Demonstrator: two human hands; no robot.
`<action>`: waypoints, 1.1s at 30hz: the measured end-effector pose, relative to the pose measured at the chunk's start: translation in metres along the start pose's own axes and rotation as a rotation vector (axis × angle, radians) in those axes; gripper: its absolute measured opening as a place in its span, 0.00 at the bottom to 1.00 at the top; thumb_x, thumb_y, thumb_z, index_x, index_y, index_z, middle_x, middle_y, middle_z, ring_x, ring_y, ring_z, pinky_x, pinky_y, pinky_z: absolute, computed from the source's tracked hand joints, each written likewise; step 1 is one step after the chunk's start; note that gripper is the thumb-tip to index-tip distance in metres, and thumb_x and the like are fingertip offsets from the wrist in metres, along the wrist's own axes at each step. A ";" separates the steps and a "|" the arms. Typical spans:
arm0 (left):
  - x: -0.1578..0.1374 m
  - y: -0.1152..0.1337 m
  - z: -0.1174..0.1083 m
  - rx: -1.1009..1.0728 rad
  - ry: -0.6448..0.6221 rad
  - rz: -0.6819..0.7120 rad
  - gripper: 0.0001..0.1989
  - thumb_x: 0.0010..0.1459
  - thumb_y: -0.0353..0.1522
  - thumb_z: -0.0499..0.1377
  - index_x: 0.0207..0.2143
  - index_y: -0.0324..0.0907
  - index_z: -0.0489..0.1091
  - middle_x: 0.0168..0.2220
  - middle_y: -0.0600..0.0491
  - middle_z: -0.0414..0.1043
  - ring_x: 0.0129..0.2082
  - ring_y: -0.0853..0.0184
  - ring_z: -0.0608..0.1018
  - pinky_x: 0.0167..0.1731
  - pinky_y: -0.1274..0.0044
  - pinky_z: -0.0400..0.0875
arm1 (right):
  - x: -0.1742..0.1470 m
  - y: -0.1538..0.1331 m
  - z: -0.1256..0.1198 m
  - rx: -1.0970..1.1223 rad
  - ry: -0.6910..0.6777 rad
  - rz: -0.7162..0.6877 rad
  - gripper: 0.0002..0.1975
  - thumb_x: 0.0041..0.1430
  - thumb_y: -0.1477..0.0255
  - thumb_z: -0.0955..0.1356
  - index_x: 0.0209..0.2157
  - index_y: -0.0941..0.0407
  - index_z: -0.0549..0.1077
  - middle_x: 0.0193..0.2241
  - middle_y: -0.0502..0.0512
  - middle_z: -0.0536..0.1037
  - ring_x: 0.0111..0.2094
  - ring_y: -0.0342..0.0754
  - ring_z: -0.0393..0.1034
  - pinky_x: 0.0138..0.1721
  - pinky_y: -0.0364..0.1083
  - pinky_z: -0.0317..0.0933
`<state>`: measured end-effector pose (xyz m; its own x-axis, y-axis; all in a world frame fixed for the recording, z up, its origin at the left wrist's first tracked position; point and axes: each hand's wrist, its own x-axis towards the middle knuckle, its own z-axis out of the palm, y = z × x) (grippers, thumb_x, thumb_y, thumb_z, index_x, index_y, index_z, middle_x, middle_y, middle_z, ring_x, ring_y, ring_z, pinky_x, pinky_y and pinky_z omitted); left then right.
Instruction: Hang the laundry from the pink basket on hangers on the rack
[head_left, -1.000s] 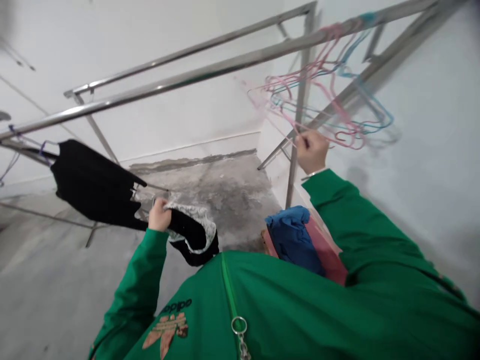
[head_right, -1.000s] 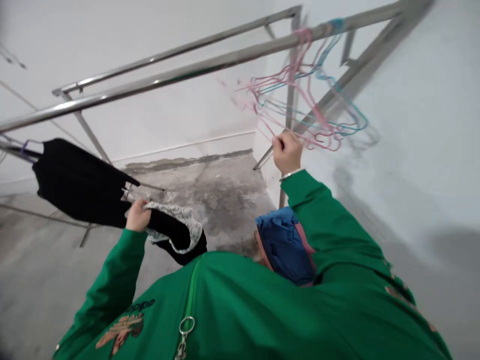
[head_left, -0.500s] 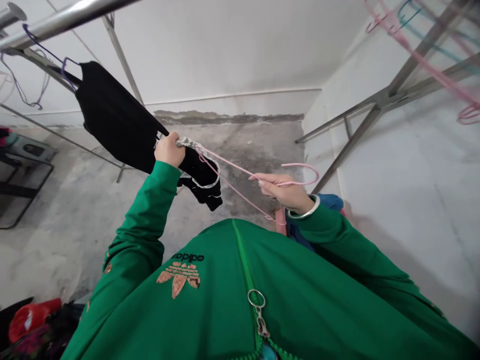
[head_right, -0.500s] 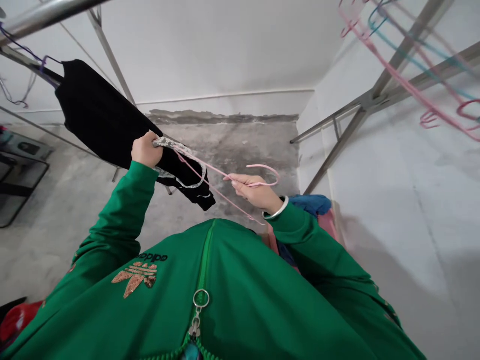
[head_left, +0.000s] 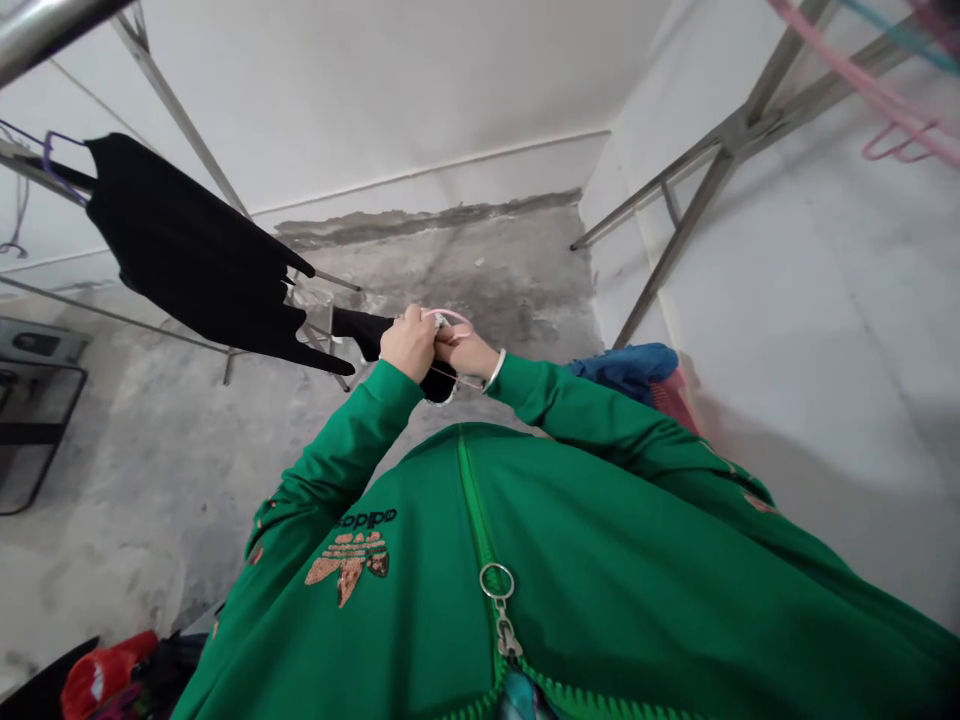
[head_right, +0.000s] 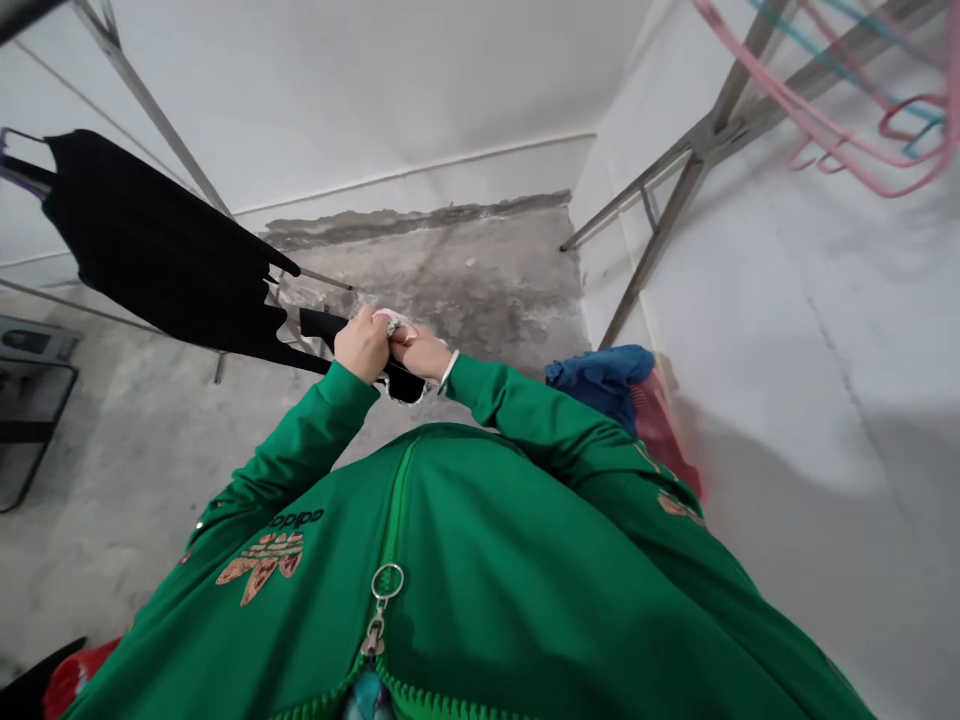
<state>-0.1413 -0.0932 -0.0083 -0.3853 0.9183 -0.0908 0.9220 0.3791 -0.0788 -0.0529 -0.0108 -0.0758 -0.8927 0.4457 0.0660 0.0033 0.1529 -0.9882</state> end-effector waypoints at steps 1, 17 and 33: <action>-0.001 0.000 0.002 0.005 0.015 0.027 0.15 0.64 0.27 0.45 0.46 0.38 0.69 0.47 0.40 0.67 0.45 0.56 0.74 0.39 0.70 0.68 | 0.003 0.003 -0.002 0.019 0.032 -0.004 0.13 0.54 0.64 0.64 0.22 0.57 0.67 0.19 0.48 0.66 0.26 0.42 0.58 0.31 0.43 0.56; 0.001 -0.063 -0.019 -0.108 0.224 0.011 0.10 0.61 0.28 0.50 0.42 0.39 0.68 0.42 0.43 0.73 0.47 0.57 0.76 0.45 0.73 0.68 | -0.044 0.023 -0.039 -0.711 0.297 -0.241 0.14 0.65 0.64 0.60 0.35 0.56 0.73 0.35 0.62 0.74 0.42 0.55 0.67 0.48 0.54 0.61; -0.059 -0.085 -0.044 -0.387 0.397 0.159 0.11 0.61 0.35 0.51 0.39 0.40 0.70 0.31 0.52 0.73 0.32 0.66 0.76 0.35 0.77 0.70 | 0.033 0.102 -0.025 -0.248 0.026 -0.008 0.21 0.45 0.80 0.62 0.40 0.62 0.79 0.43 0.58 0.81 0.49 0.52 0.73 0.56 0.50 0.63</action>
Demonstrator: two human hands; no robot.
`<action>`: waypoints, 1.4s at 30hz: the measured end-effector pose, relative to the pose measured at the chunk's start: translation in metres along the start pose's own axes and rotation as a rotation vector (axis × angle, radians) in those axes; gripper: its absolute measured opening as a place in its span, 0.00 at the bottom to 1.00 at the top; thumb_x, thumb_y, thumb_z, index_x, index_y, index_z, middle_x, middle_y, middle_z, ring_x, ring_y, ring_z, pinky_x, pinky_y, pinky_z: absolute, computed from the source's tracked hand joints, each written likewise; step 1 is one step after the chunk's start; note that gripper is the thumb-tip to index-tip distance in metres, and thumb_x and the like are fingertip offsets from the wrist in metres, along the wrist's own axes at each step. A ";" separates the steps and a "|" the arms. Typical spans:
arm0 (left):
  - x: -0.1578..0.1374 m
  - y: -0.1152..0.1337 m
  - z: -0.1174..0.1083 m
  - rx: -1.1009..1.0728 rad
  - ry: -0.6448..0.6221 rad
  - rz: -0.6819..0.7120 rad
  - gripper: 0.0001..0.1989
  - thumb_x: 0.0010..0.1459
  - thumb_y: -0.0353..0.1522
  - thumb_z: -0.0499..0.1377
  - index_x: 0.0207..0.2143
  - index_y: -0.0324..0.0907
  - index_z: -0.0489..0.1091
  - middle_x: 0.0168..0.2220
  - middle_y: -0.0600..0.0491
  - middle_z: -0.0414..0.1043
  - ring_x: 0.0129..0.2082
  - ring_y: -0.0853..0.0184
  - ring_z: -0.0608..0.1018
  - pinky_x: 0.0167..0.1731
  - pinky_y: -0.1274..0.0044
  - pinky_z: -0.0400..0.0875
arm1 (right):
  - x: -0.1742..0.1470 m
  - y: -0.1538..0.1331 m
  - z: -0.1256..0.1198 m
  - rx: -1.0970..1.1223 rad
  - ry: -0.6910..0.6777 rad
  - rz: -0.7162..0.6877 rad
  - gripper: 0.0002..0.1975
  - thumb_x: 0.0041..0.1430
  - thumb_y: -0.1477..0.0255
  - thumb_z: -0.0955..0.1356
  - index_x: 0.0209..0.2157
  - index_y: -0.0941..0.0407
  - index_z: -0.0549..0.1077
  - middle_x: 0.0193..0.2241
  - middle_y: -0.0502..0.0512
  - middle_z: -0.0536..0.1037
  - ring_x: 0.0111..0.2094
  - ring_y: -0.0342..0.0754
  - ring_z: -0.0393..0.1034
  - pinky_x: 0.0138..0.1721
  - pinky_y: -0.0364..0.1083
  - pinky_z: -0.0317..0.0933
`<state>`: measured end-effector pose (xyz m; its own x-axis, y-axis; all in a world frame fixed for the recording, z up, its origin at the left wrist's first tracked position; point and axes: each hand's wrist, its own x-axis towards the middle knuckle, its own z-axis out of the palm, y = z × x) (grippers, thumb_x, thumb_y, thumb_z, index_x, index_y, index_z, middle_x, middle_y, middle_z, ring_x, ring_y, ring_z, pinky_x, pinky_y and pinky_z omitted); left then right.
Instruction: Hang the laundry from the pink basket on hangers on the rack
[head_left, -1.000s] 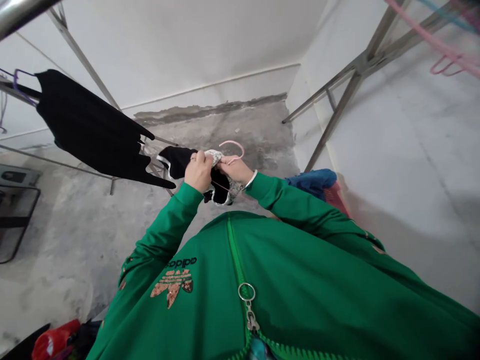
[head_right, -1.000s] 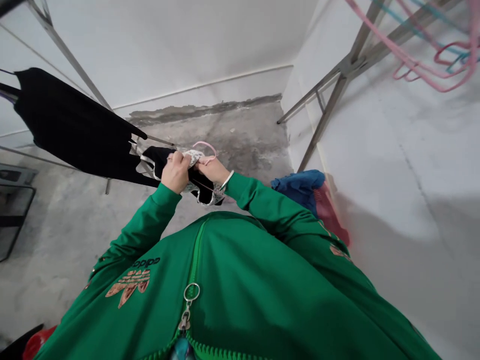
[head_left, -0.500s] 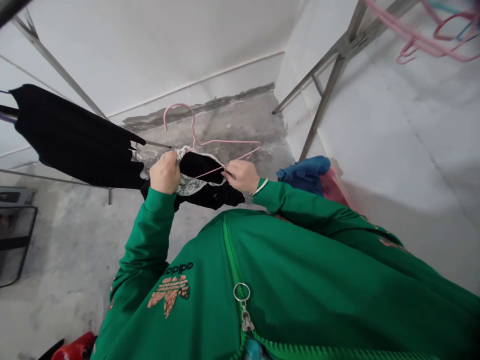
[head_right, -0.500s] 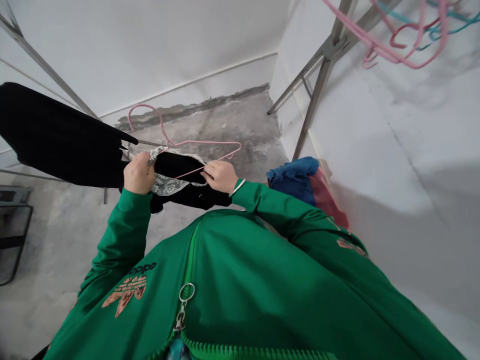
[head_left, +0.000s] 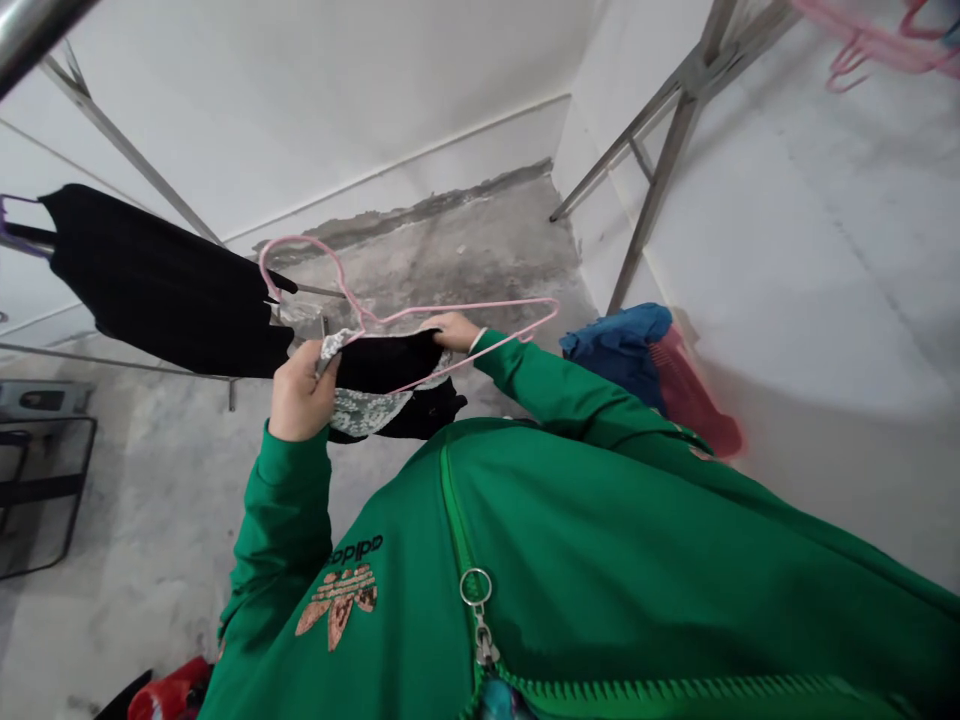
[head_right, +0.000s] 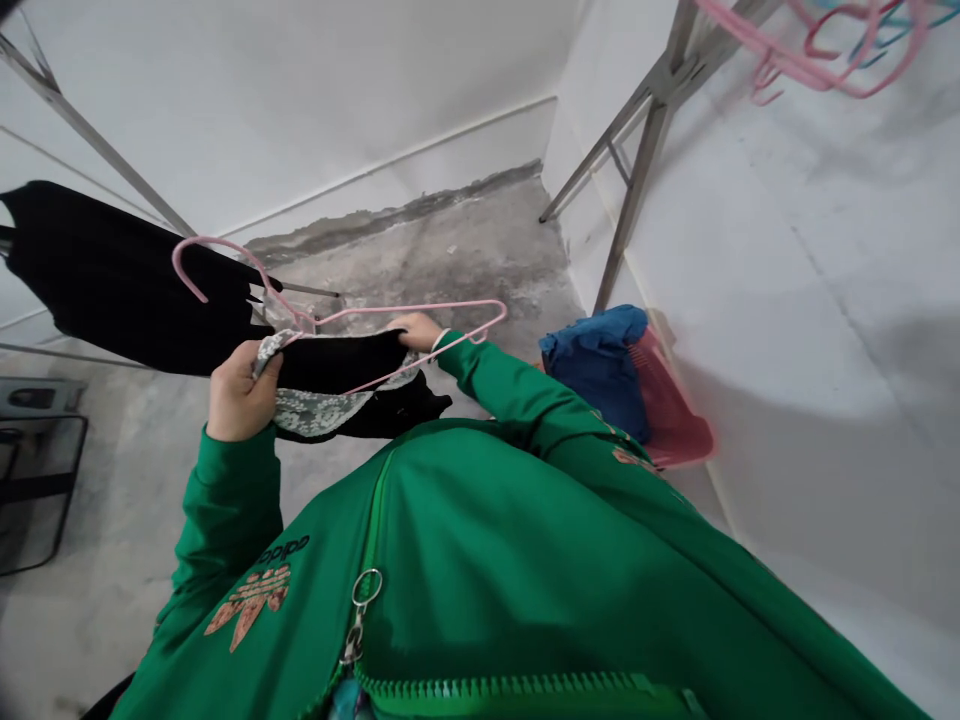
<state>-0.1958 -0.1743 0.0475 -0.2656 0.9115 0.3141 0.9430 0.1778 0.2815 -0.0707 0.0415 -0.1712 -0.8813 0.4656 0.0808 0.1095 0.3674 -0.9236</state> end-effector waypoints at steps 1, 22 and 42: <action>-0.005 -0.007 -0.001 0.025 -0.004 -0.053 0.11 0.61 0.35 0.51 0.39 0.40 0.70 0.32 0.51 0.72 0.33 0.65 0.76 0.35 0.76 0.70 | -0.008 0.005 -0.010 0.025 0.062 0.033 0.20 0.45 0.79 0.62 0.39 0.62 0.79 0.41 0.58 0.81 0.47 0.52 0.74 0.54 0.50 0.65; -0.021 -0.027 0.058 -0.064 0.025 0.037 0.16 0.65 0.39 0.47 0.41 0.39 0.70 0.40 0.45 0.76 0.42 0.60 0.78 0.44 0.72 0.71 | -0.105 -0.042 -0.074 -0.061 0.545 -0.125 0.26 0.51 0.79 0.62 0.52 0.54 0.73 0.43 0.55 0.77 0.45 0.49 0.71 0.53 0.54 0.65; -0.007 -0.041 0.048 0.115 0.067 0.083 0.14 0.66 0.39 0.49 0.41 0.45 0.72 0.32 0.49 0.72 0.35 0.61 0.77 0.34 0.71 0.70 | -0.110 -0.054 -0.106 -0.647 0.209 -0.333 0.26 0.63 0.56 0.63 0.57 0.56 0.69 0.54 0.63 0.72 0.54 0.59 0.64 0.56 0.60 0.57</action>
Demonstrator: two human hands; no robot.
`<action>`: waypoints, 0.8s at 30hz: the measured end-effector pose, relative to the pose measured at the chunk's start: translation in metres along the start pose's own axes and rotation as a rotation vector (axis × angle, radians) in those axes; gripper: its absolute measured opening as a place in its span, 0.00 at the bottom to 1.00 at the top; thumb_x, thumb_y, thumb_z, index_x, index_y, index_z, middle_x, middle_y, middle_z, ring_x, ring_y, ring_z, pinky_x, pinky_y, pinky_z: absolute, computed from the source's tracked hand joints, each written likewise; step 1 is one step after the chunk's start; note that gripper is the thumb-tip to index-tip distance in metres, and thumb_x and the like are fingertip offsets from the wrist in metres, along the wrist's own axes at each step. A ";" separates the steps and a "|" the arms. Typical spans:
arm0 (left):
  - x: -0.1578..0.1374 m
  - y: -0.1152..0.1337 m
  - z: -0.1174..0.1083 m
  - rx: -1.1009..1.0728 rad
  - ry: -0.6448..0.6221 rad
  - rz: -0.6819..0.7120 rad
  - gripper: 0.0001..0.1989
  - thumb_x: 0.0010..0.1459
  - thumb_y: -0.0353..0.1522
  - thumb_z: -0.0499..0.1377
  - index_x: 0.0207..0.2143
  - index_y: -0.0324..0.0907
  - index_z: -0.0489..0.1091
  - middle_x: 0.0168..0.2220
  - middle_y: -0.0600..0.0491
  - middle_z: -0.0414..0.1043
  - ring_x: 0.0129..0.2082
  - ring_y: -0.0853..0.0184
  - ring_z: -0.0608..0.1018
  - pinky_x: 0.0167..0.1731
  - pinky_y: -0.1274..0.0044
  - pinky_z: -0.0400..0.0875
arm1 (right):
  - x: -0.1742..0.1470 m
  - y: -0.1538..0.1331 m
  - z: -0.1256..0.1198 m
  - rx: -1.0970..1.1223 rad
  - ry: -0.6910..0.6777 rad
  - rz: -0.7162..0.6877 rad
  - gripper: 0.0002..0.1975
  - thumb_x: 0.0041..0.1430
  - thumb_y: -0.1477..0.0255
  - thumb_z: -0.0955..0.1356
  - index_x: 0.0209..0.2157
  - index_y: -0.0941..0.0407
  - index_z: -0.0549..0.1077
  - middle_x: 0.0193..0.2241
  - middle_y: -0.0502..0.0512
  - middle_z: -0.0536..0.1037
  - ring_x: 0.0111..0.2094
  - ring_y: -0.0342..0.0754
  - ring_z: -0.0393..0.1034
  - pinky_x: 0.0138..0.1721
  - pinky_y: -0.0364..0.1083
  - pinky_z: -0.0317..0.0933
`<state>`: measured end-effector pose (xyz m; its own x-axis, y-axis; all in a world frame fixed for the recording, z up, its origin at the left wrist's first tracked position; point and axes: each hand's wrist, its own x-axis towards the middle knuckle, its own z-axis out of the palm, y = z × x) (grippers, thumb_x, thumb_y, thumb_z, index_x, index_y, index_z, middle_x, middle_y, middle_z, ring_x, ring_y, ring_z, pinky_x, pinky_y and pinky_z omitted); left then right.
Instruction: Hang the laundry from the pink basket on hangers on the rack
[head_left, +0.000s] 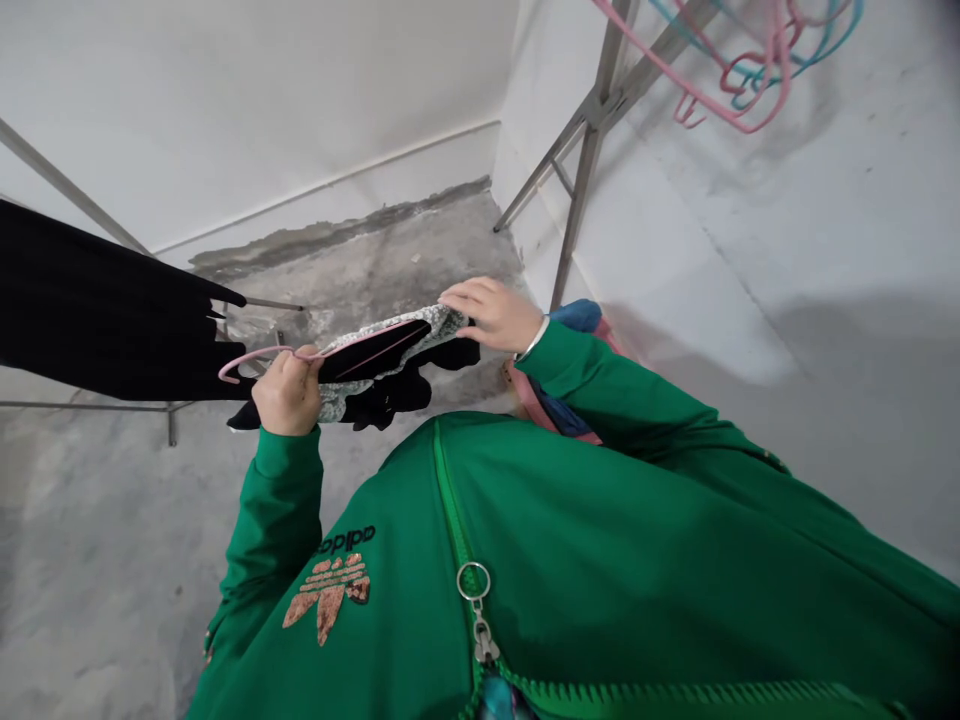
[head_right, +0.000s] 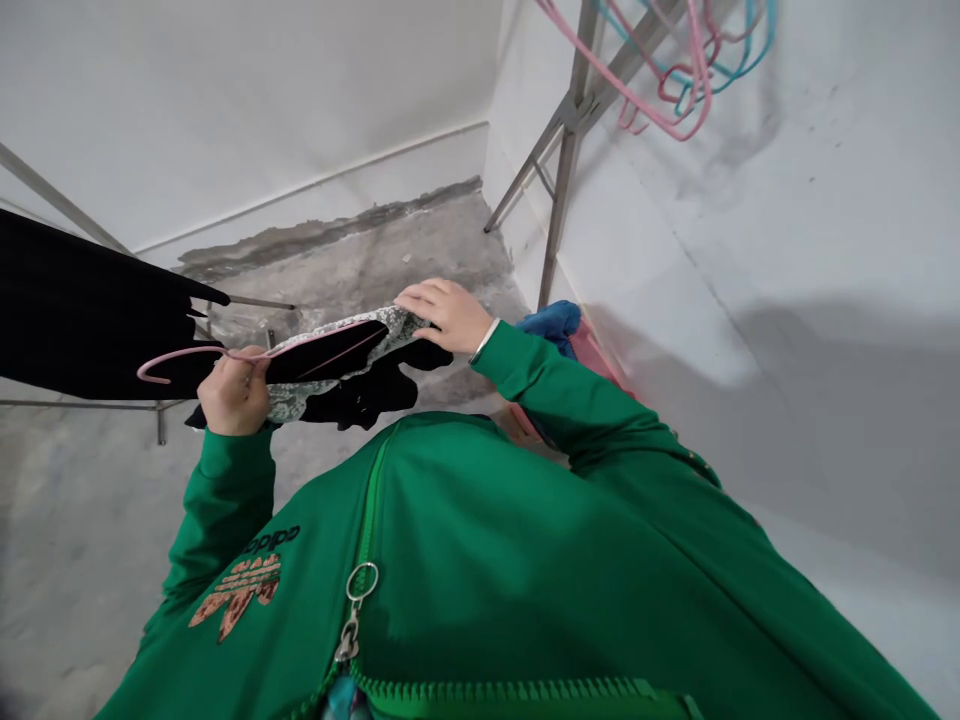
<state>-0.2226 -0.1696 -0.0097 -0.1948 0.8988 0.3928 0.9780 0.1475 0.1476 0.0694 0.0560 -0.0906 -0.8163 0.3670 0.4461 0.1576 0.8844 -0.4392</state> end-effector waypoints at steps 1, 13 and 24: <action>0.001 0.001 -0.002 -0.005 0.001 0.002 0.14 0.66 0.39 0.49 0.41 0.45 0.72 0.32 0.49 0.72 0.35 0.62 0.77 0.35 0.71 0.70 | 0.003 0.001 0.004 -0.007 -0.021 -0.007 0.24 0.64 0.58 0.62 0.55 0.56 0.70 0.52 0.63 0.73 0.53 0.58 0.64 0.56 0.60 0.57; -0.003 0.018 0.011 -0.002 -0.192 -0.001 0.18 0.65 0.36 0.47 0.51 0.38 0.69 0.41 0.42 0.73 0.42 0.57 0.77 0.41 0.70 0.72 | 0.040 -0.044 0.034 -0.163 0.020 -0.166 0.20 0.69 0.68 0.54 0.42 0.57 0.75 0.38 0.60 0.77 0.40 0.51 0.68 0.39 0.48 0.59; -0.019 -0.040 -0.003 0.093 -0.216 -0.221 0.27 0.46 0.23 0.55 0.52 0.36 0.66 0.45 0.37 0.65 0.47 0.47 0.72 0.49 0.56 0.68 | 0.046 -0.046 0.004 -0.361 0.135 -0.177 0.16 0.65 0.76 0.57 0.41 0.56 0.74 0.32 0.58 0.77 0.34 0.51 0.69 0.32 0.48 0.58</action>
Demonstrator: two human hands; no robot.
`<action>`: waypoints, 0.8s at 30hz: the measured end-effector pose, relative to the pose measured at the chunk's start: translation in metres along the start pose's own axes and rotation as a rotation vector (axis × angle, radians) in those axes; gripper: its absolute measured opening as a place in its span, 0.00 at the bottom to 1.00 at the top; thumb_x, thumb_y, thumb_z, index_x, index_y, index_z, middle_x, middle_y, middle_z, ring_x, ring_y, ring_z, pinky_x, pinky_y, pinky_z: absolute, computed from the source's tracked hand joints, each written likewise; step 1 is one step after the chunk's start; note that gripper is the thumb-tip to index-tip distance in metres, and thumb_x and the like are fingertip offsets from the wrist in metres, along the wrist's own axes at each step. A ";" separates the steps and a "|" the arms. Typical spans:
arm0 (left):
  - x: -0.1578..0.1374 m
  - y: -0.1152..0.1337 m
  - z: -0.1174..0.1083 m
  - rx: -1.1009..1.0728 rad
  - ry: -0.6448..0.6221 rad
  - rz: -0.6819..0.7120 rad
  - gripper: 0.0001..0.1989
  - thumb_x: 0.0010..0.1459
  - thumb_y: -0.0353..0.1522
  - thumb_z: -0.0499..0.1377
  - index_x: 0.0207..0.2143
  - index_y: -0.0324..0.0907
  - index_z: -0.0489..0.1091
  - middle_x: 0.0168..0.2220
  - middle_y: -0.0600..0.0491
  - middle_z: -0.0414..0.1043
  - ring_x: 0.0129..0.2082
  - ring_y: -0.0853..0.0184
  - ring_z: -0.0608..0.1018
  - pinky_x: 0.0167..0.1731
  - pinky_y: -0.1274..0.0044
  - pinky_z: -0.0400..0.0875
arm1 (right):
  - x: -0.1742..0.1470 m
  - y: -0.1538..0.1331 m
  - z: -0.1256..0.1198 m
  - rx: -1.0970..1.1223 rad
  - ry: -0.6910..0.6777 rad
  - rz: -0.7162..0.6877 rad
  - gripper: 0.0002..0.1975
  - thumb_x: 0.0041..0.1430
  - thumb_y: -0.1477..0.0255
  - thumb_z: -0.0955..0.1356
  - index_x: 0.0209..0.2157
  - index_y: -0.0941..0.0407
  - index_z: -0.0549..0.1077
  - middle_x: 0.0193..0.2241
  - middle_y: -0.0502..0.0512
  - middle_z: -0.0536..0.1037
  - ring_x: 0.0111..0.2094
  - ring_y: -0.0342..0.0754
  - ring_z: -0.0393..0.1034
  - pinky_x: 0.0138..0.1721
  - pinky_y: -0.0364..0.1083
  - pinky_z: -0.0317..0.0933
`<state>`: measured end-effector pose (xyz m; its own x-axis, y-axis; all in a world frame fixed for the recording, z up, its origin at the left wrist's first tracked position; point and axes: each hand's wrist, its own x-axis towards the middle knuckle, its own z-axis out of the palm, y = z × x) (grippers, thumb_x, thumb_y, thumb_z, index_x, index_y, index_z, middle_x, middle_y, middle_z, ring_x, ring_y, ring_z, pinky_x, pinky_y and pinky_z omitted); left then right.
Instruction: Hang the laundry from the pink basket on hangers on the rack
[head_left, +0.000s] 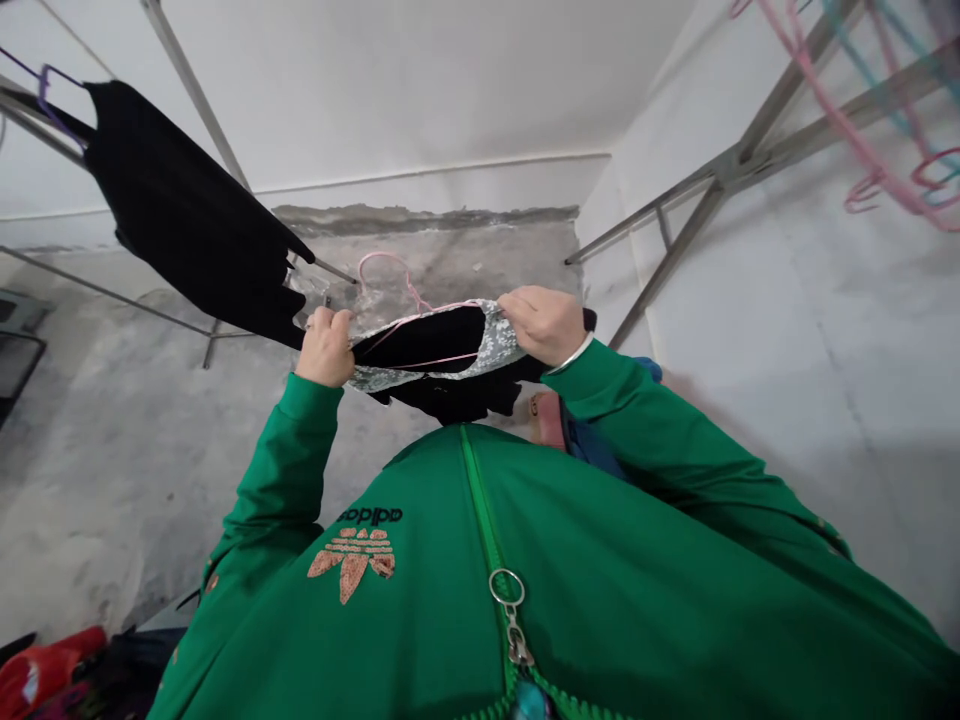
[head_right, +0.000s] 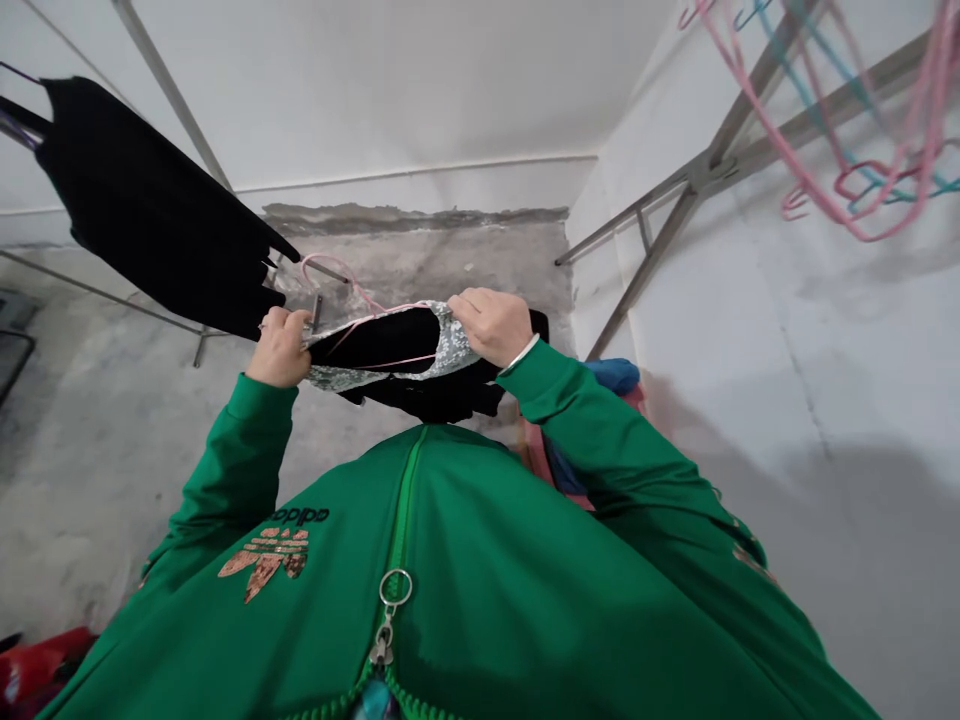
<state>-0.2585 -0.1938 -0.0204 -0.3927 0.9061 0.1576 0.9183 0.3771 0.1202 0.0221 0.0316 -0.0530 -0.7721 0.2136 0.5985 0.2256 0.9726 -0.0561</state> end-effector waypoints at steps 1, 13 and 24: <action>-0.001 0.004 -0.003 -0.008 0.011 -0.027 0.26 0.45 0.24 0.56 0.51 0.37 0.66 0.44 0.38 0.65 0.46 0.48 0.72 0.47 0.58 0.69 | 0.002 0.001 -0.002 -0.016 0.007 0.005 0.16 0.65 0.76 0.57 0.41 0.56 0.75 0.32 0.58 0.77 0.34 0.51 0.69 0.32 0.48 0.58; 0.026 0.007 -0.003 -0.112 0.012 0.193 0.22 0.59 0.38 0.56 0.53 0.38 0.67 0.51 0.38 0.68 0.53 0.49 0.69 0.51 0.60 0.64 | 0.004 0.015 -0.021 0.179 0.230 0.134 0.16 0.68 0.68 0.58 0.37 0.55 0.76 0.31 0.58 0.77 0.34 0.51 0.72 0.34 0.49 0.66; 0.058 0.010 -0.029 -0.145 0.245 0.270 0.13 0.61 0.34 0.47 0.41 0.41 0.69 0.37 0.49 0.72 0.41 0.61 0.75 0.41 0.69 0.72 | 0.022 0.049 -0.045 0.116 0.122 0.131 0.19 0.69 0.63 0.57 0.41 0.55 0.76 0.35 0.60 0.78 0.39 0.53 0.73 0.40 0.52 0.67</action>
<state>-0.2733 -0.1429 0.0189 -0.1538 0.8899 0.4295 0.9807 0.0844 0.1764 0.0429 0.0798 -0.0060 -0.6614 0.3334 0.6719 0.2442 0.9427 -0.2273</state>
